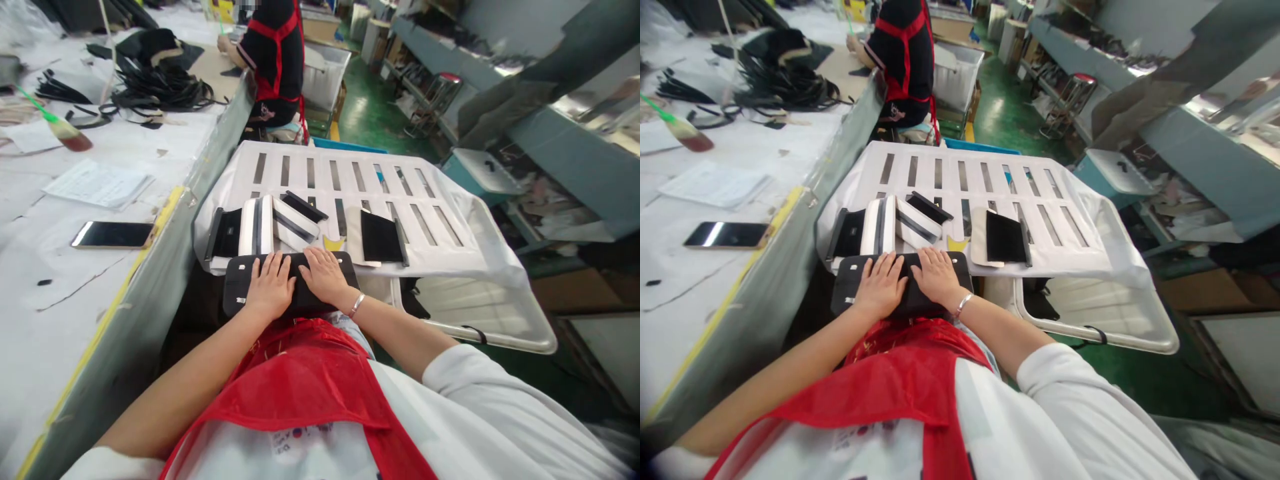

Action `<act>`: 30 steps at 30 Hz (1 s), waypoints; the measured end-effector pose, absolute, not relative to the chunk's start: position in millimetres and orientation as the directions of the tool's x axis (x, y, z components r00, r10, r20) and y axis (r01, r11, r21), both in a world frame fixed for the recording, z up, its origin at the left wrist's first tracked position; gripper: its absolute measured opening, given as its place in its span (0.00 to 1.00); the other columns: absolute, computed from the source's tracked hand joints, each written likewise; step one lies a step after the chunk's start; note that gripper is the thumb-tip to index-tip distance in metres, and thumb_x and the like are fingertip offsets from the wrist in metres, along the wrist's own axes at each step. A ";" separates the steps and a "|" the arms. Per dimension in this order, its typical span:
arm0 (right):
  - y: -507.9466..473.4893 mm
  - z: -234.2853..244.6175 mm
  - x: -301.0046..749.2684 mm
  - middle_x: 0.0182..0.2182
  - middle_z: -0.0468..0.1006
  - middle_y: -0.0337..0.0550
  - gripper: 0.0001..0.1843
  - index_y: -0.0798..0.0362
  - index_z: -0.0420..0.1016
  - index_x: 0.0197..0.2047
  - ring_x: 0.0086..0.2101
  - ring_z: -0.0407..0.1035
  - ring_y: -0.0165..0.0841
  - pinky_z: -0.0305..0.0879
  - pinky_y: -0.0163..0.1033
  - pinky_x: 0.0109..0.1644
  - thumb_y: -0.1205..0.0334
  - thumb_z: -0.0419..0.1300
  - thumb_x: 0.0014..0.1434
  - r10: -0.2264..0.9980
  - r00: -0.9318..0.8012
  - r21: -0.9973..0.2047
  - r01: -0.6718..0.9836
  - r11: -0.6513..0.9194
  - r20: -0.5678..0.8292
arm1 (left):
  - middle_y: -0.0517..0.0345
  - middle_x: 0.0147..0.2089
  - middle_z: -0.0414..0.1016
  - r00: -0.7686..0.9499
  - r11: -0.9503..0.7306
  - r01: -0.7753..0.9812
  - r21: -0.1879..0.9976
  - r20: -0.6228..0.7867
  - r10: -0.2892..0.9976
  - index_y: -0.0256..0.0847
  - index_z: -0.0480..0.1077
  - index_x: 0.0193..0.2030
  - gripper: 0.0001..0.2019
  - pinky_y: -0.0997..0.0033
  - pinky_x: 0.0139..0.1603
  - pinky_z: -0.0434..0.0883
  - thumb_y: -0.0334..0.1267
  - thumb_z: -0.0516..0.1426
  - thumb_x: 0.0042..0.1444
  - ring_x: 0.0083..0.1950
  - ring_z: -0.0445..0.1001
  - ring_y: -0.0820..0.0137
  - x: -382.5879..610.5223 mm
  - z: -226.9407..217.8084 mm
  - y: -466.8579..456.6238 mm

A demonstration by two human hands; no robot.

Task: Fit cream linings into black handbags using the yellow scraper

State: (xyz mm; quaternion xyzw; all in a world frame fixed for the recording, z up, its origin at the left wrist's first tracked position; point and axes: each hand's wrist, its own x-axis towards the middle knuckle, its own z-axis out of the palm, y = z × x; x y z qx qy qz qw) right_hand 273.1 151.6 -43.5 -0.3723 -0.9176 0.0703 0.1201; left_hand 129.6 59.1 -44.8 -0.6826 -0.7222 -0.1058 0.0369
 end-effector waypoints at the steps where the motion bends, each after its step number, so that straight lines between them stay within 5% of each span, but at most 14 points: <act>1: 157.3 -42.4 276.2 0.60 0.65 0.54 0.27 0.62 0.61 0.62 0.61 0.55 0.43 0.45 0.50 0.66 0.54 0.47 0.66 0.691 -0.702 -0.214 0.659 0.721 0.169 | 0.41 0.67 0.58 -0.055 0.037 0.995 0.094 0.198 0.979 0.33 0.59 0.65 0.26 0.46 0.66 0.51 0.45 0.44 0.64 0.68 0.55 0.53 128.4 -44.9 59.1; 9: 187.2 -39.3 302.9 0.54 0.71 0.54 0.29 0.60 0.62 0.61 0.54 0.63 0.41 0.53 0.48 0.61 0.47 0.47 0.65 0.630 -0.767 -0.227 0.596 0.770 0.125 | 0.47 0.67 0.59 0.247 -0.253 0.966 0.058 0.089 0.965 0.42 0.59 0.65 0.26 0.48 0.68 0.48 0.50 0.47 0.63 0.67 0.58 0.57 75.4 -35.2 61.6; 16: 202.3 -35.5 306.9 0.54 0.71 0.52 0.24 0.59 0.64 0.58 0.56 0.62 0.36 0.55 0.43 0.62 0.52 0.48 0.66 0.657 -0.741 -0.484 0.527 0.699 0.141 | 0.43 0.63 0.66 0.164 -0.203 0.960 0.194 0.201 0.966 0.35 0.63 0.60 0.26 0.54 0.68 0.52 0.50 0.46 0.62 0.65 0.62 0.58 65.1 -39.9 67.1; 20: 204.8 -24.1 305.1 0.54 0.72 0.49 0.26 0.60 0.63 0.59 0.54 0.65 0.29 0.60 0.37 0.60 0.57 0.33 0.70 0.717 -0.696 -0.649 0.530 0.545 0.034 | 0.48 0.61 0.68 0.111 -0.168 0.911 0.375 0.170 0.979 0.38 0.64 0.59 0.24 0.58 0.68 0.55 0.49 0.42 0.64 0.64 0.64 0.63 50.5 -38.2 59.9; 23: 184.9 -27.3 305.0 0.59 0.67 0.54 0.28 0.63 0.63 0.60 0.60 0.59 0.35 0.53 0.42 0.65 0.54 0.36 0.69 0.733 -0.680 -0.585 0.587 0.560 0.018 | 0.49 0.63 0.66 0.081 -0.103 0.914 0.393 0.071 0.994 0.38 0.61 0.62 0.26 0.55 0.67 0.55 0.48 0.40 0.64 0.65 0.62 0.62 55.0 -37.6 55.7; 27: 147.3 -44.1 309.3 0.64 0.59 0.54 0.30 0.59 0.63 0.62 0.65 0.46 0.44 0.38 0.53 0.69 0.48 0.52 0.63 0.679 -0.716 -0.331 0.608 0.721 0.163 | 0.44 0.68 0.57 0.073 -0.091 0.985 0.149 0.122 0.990 0.37 0.59 0.64 0.28 0.42 0.68 0.43 0.50 0.43 0.62 0.69 0.53 0.54 85.1 -41.0 48.8; 30: 141.5 -44.6 311.4 0.63 0.61 0.53 0.29 0.57 0.63 0.61 0.64 0.48 0.43 0.40 0.53 0.68 0.48 0.53 0.62 0.664 -0.722 -0.274 0.611 0.743 0.194 | 0.44 0.69 0.55 0.093 -0.101 0.994 0.036 0.187 0.978 0.39 0.59 0.65 0.27 0.40 0.68 0.38 0.50 0.44 0.63 0.70 0.52 0.53 98.8 -41.8 42.5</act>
